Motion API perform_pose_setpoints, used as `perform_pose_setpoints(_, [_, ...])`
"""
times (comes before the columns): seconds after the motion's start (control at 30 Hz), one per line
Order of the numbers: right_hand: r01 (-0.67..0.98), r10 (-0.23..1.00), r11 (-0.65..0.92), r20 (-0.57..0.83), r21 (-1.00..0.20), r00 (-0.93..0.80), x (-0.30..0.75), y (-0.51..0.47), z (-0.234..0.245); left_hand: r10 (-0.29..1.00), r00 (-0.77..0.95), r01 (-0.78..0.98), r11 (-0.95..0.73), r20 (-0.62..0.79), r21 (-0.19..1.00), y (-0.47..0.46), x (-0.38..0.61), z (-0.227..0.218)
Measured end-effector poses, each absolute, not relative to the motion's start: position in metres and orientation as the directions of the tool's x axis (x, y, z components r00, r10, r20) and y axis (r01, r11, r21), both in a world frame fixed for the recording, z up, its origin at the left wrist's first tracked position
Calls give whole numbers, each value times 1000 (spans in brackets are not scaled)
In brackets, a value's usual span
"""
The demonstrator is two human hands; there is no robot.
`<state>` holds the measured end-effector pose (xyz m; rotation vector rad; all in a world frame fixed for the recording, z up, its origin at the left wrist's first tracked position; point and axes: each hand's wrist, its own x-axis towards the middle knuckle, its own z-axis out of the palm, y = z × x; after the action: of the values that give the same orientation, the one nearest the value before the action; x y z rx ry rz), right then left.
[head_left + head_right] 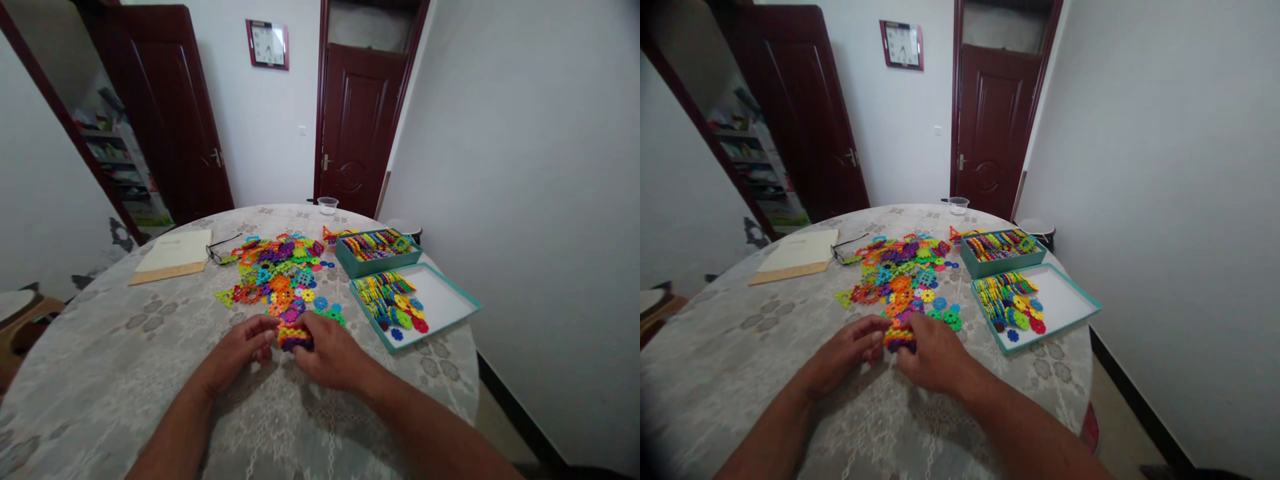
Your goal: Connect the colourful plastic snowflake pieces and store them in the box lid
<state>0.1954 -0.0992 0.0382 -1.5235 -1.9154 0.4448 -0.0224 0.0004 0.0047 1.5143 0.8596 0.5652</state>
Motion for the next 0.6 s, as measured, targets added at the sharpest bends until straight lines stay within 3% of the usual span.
perform_pose_setpoints(0.13, [712, 940, 182, 332, -678, 76, 248, -97, 86, 837, 535, 292, -58, -112, 955, 2, -16, -2])
perform_pose_setpoints(0.3, [783, 812, -59, 426, -619, 398, 375, -47, 109, 836, 536, 346, -96, -113, 933, 3, -12, -7])
perform_pose_setpoints(0.47, [771, 718, -509, 306, -382, 625, 498, 15, 105, 842, 521, 341, -57, -138, 938, 2, -11, -5])
perform_pose_setpoints(0.6, [745, 719, -597, 212, -300, 662, 544, 46, 101, 853, 499, 346, -35, -153, 938, 2, -11, -4])
